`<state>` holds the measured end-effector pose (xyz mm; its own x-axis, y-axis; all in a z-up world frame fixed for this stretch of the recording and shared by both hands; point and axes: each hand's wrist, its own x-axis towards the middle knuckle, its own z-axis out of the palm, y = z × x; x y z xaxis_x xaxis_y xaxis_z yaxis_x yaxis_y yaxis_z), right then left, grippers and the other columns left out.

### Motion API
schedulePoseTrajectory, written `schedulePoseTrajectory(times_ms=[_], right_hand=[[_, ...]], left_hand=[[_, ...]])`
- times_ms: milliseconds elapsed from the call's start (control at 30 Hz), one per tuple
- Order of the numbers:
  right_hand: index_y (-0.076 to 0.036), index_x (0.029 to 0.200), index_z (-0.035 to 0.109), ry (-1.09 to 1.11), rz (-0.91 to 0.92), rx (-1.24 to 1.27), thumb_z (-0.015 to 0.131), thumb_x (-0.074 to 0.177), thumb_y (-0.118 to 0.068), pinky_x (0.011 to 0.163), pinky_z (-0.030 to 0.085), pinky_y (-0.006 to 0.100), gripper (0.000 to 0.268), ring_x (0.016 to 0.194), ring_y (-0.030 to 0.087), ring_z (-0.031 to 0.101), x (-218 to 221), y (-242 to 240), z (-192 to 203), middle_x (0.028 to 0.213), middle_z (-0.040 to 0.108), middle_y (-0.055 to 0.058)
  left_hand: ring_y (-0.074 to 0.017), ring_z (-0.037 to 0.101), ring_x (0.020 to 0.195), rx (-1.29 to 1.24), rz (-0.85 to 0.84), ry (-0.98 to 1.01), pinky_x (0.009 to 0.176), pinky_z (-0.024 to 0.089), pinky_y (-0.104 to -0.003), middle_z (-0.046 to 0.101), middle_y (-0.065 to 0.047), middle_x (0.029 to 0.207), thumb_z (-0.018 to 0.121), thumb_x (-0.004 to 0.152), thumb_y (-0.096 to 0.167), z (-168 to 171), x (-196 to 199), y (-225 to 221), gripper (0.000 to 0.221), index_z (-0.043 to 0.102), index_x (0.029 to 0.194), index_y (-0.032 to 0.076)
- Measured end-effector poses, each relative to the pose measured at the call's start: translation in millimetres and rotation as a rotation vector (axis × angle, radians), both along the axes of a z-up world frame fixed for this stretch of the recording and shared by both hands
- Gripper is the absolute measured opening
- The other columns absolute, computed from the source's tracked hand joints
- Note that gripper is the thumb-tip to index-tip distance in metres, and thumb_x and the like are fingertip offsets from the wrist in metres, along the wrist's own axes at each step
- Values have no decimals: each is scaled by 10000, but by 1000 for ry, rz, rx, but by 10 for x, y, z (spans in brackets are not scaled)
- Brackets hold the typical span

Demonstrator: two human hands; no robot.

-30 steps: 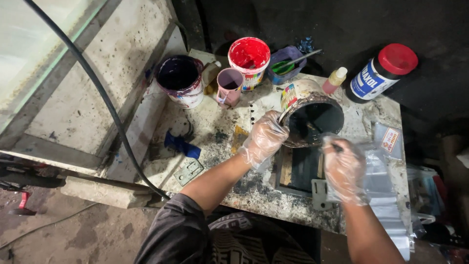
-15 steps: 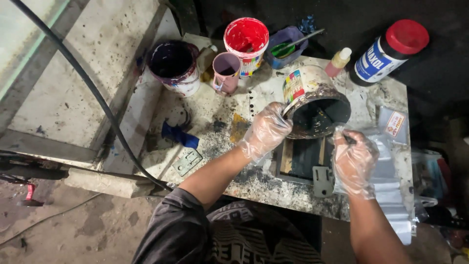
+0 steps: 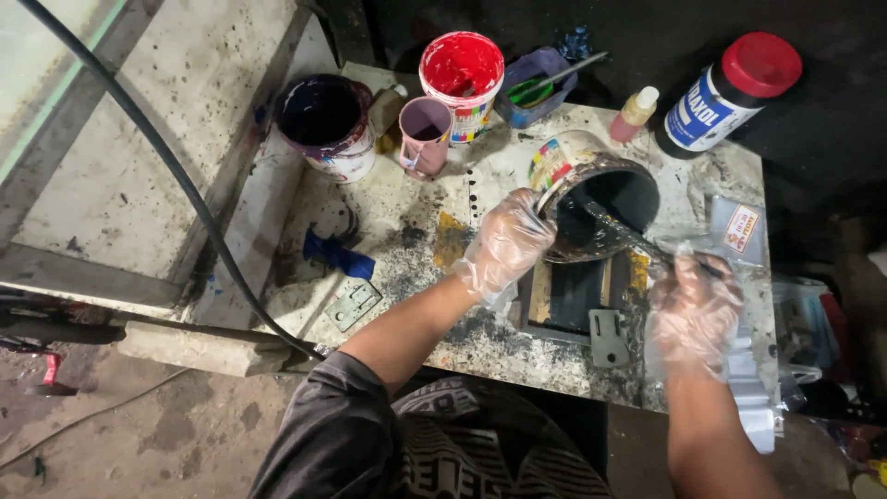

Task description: Mixing ink in a plastic cup and then applying it to a small rectangular screen printing frame using a scraper tool to ensure an even coat.

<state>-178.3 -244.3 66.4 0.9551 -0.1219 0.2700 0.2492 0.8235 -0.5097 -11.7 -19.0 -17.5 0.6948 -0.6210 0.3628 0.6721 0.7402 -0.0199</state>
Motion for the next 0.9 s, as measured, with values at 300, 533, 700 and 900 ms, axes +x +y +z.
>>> schedulePoseTrajectory(times_ms=[300, 533, 700, 900], right_hand=[[-123, 1035, 674, 796, -256, -99, 781, 977, -233, 563, 623, 275, 164, 754, 106, 695, -93, -273, 247, 979, 713, 5], [-207, 926, 662, 712, -124, -194, 829, 927, -389, 454, 581, 220, 247, 672, 50, 676, -345, -412, 26, 873, 686, -71], [-219, 825, 660, 856, -383, -141, 798, 952, -394, 515, 530, 189, 256, 619, 67, 639, -286, -417, -283, 805, 665, -63], [-211, 791, 631, 824, -425, -128, 785, 986, -327, 533, 548, 209, 274, 594, 72, 631, -249, -472, -461, 732, 639, -63]], left_hand=[[-304, 711, 912, -147, 140, -492, 732, 653, -314, 658, -317, 1166, 626, 1046, 110, -265, 252, -2, 490, 460, 1507, 83], [-238, 698, 782, -50, 343, -498, 671, 626, -306, 688, -160, 982, 663, 1009, 42, -300, 360, -141, 469, 506, 1451, 24], [-154, 704, 653, 710, 792, -510, 577, 641, -254, 681, -64, 826, 790, 815, -58, -73, 152, -30, 565, 573, 1324, 60], [-279, 705, 813, 416, 421, -509, 759, 625, -388, 668, -167, 937, 607, 976, 41, -690, 628, -28, 297, 588, 1272, 51]])
